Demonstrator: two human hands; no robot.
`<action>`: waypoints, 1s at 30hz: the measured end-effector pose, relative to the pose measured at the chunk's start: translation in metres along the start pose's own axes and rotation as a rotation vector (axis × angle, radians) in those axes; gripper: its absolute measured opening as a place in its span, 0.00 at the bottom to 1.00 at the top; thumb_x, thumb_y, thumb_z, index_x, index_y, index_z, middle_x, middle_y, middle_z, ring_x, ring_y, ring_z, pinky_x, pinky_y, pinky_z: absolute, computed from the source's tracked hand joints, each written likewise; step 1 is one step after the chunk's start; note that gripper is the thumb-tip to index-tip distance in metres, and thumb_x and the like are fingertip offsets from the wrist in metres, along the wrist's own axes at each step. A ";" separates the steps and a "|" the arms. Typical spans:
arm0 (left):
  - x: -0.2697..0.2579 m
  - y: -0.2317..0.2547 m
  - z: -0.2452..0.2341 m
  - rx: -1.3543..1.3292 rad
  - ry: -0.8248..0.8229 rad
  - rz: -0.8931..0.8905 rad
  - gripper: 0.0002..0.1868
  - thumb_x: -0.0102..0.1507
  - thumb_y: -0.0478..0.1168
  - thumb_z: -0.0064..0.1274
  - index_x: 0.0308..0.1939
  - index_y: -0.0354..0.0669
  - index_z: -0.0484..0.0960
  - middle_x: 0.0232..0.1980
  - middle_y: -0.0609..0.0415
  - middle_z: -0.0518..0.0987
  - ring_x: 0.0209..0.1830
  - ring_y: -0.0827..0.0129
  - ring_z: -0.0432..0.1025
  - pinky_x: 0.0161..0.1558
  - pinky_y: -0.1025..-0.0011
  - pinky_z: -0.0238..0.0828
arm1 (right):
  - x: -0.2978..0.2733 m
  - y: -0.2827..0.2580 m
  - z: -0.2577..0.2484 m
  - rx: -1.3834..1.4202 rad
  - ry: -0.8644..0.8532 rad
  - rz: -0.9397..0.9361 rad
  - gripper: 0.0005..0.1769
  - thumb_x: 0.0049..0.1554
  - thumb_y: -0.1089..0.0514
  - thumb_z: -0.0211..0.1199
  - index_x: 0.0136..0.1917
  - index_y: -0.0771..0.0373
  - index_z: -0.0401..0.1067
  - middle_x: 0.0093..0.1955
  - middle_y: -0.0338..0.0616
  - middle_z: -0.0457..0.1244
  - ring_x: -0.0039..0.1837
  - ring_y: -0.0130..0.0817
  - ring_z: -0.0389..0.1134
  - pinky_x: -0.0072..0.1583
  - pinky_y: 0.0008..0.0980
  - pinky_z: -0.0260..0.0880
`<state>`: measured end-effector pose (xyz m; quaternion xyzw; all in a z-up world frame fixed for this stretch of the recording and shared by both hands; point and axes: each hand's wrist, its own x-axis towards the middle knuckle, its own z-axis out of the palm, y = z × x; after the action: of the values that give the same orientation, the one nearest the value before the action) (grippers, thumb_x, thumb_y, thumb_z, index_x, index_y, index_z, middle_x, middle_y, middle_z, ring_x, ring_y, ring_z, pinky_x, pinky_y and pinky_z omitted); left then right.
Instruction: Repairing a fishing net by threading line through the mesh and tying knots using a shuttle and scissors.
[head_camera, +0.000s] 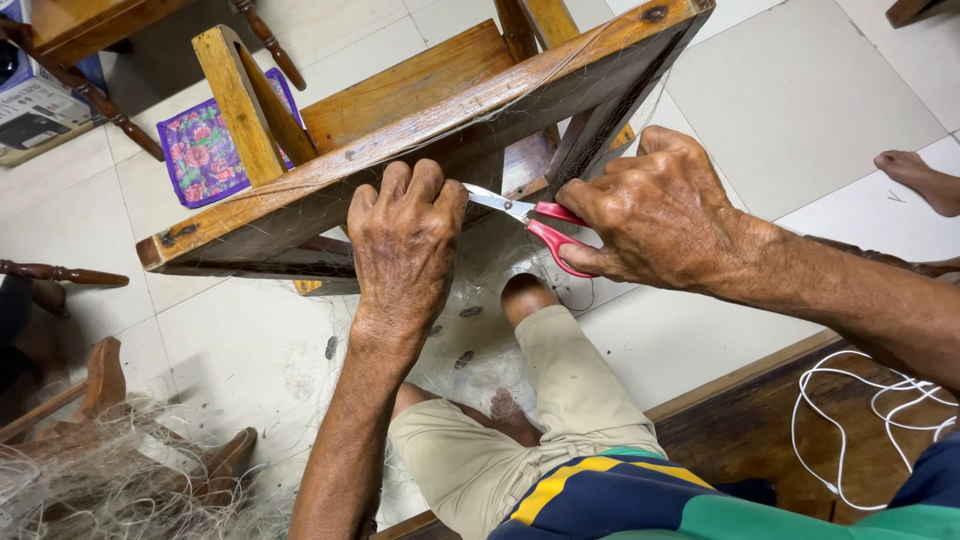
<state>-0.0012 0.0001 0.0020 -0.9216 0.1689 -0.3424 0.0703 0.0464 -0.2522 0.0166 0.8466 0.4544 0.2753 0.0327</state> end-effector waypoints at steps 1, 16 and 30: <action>0.000 0.000 0.000 0.000 0.001 0.002 0.09 0.60 0.34 0.58 0.29 0.49 0.73 0.37 0.58 0.68 0.35 0.61 0.64 0.31 0.64 0.56 | -0.003 0.001 0.004 -0.001 0.000 0.001 0.27 0.64 0.34 0.64 0.30 0.48 0.66 0.23 0.33 0.59 0.30 0.36 0.64 0.42 0.35 0.57; -0.067 0.004 -0.053 -0.321 0.198 -0.285 0.05 0.68 0.32 0.64 0.40 0.34 0.83 0.36 0.47 0.77 0.33 0.60 0.68 0.35 0.62 0.61 | -0.020 0.004 -0.011 0.195 0.017 0.024 0.21 0.62 0.33 0.67 0.44 0.49 0.80 0.23 0.33 0.63 0.25 0.28 0.62 0.38 0.34 0.56; -0.072 0.041 0.010 -0.858 0.247 -0.876 0.06 0.64 0.40 0.62 0.38 0.41 0.84 0.37 0.56 0.77 0.30 0.74 0.69 0.37 0.75 0.72 | -0.007 -0.023 0.023 -0.187 0.286 -0.088 0.23 0.71 0.33 0.60 0.43 0.48 0.74 0.28 0.26 0.58 0.33 0.28 0.58 0.42 0.32 0.48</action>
<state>-0.0565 -0.0121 -0.0598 -0.8051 -0.0955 -0.3451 -0.4729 0.0373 -0.2398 -0.0133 0.7714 0.4633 0.4324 0.0581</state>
